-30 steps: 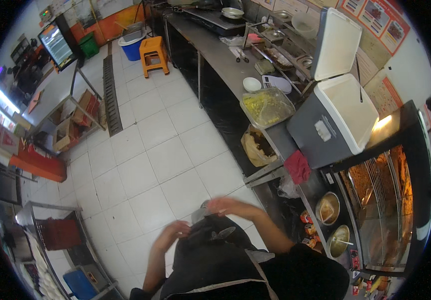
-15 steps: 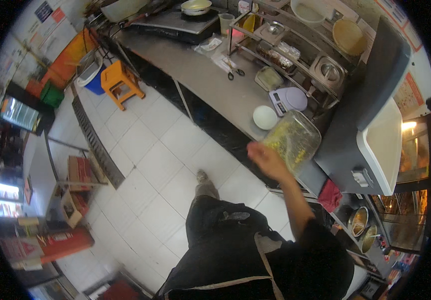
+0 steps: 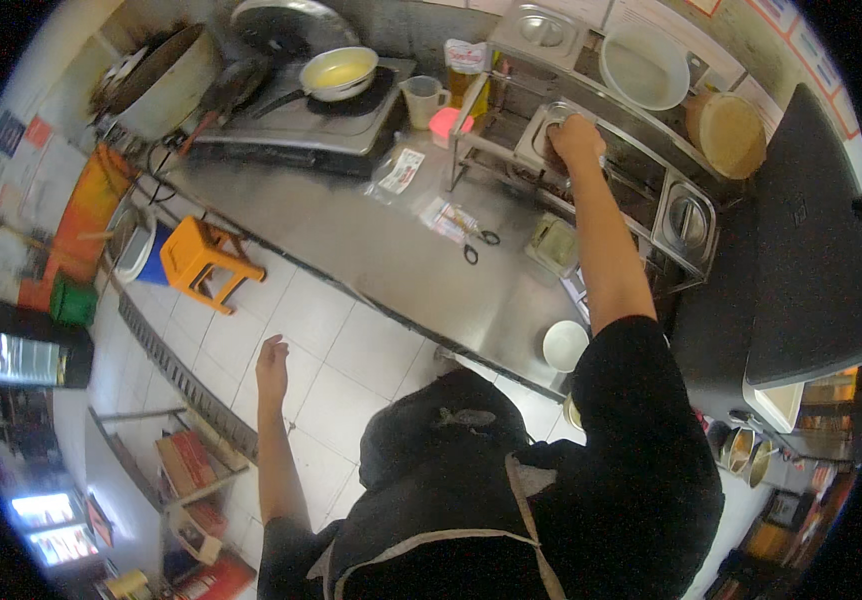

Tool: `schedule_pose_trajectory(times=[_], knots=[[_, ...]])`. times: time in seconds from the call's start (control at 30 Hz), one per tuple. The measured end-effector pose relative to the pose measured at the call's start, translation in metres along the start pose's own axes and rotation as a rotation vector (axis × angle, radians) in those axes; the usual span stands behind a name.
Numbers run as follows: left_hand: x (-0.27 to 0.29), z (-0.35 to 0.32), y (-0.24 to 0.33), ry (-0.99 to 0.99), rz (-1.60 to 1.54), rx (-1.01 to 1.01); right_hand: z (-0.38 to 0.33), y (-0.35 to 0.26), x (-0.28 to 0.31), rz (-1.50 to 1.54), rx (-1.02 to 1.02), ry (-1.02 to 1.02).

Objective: The person assembles a food order by placing cooked meat and yellow rice into a paper bag, then adds a steamed bun and a canned drink. They retrieve the bun from a tray and the drink from a freezer, then place the completed order on the counter.

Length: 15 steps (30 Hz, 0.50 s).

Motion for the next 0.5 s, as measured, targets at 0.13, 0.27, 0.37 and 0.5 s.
schedule_pose_trajectory(times=[0.13, 0.27, 0.37, 0.5], knots=[[-0.068, 0.040, 0.012, -0.202, 0.149, -0.028, -0.003, 0.031, 0.019, 0.094, -0.066, 0.118], [-0.091, 0.045, -0.026, -0.276, 0.100, 0.197, -0.021, 0.102, 0.030, -0.099, -0.221, 0.081], [-0.095, 0.060, -0.053, -0.368, 0.078, 0.406, -0.022, 0.118, 0.014, -0.085, -0.211, 0.067], [-0.103, 0.127, -0.056, -0.674, 0.459, 0.151, -0.016, 0.110, -0.009, -0.153, -0.199, 0.134]])
Point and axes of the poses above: each hand's wrist, its own z-axis towards the middle knuckle, its own x-axis out of the back of the hand, y = z × x, the point moved 2 cm from there along z, towards the middle knuckle, and after that the axes turned 8 degrees about -z, right-handed, at the moved point
